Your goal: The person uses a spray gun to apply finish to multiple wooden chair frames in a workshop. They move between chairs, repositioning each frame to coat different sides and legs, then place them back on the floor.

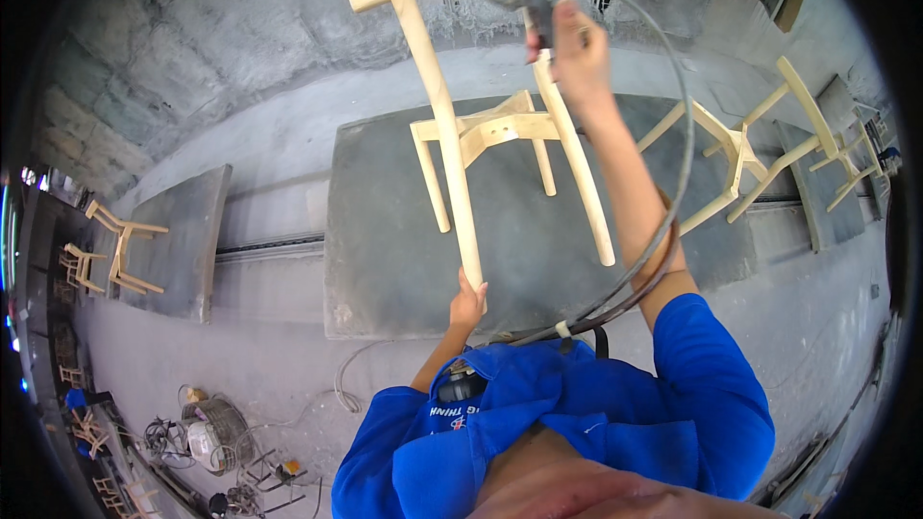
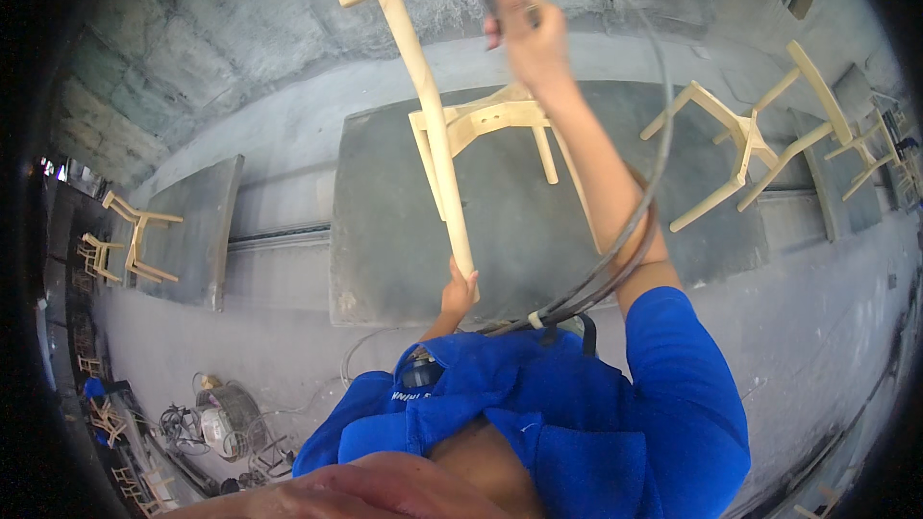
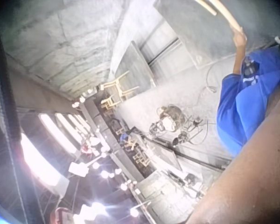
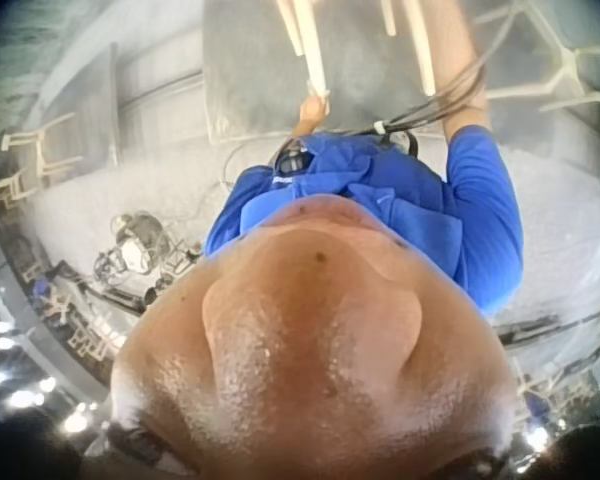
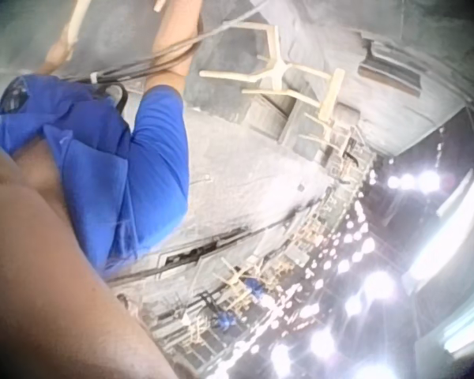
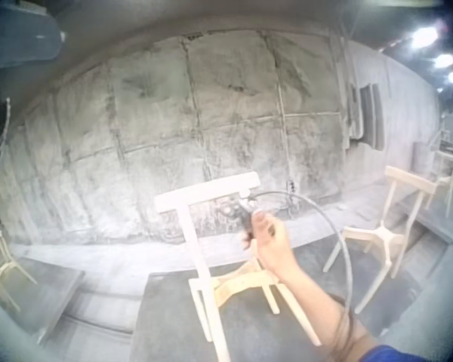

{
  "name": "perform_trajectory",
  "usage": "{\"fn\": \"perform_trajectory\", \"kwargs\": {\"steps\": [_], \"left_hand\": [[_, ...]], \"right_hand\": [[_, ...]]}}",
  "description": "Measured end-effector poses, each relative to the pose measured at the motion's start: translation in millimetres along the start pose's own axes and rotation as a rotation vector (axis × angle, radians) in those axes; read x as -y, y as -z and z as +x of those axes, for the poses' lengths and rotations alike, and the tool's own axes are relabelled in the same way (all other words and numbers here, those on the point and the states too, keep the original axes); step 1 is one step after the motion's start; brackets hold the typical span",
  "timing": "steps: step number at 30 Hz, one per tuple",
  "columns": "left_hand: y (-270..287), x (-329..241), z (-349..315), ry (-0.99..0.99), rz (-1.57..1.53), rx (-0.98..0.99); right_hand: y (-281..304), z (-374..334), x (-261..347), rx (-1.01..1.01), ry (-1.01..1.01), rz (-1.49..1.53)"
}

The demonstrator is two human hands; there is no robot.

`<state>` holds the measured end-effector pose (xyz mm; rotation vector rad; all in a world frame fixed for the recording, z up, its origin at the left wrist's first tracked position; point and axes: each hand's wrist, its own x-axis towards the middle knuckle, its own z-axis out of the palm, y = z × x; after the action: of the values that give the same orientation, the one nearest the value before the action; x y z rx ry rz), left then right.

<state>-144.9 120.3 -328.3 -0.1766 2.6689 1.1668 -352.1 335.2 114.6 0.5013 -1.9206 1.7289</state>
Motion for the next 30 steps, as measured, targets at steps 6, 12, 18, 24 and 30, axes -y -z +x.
{"fn": "perform_trajectory", "kwargs": {"steps": [6,12,18,24,30], "left_hand": [[-20,30,-14,0.033,0.011,0.115],[-38,56,-9,0.159,-0.243,0.26],[-71,54,-1,0.333,-0.29,0.322],[-108,93,38,0.388,-0.123,0.143],[-54,87,128,0.076,0.014,0.053]], "right_hand": [[102,-29,16,-0.364,-0.083,-0.054],[175,-124,7,-0.64,-0.129,-0.062],[202,-284,-25,-0.577,-0.366,-0.211],[168,-423,-21,-0.582,-0.723,-0.206],[182,-399,-18,-0.63,-0.807,-0.133]]}}
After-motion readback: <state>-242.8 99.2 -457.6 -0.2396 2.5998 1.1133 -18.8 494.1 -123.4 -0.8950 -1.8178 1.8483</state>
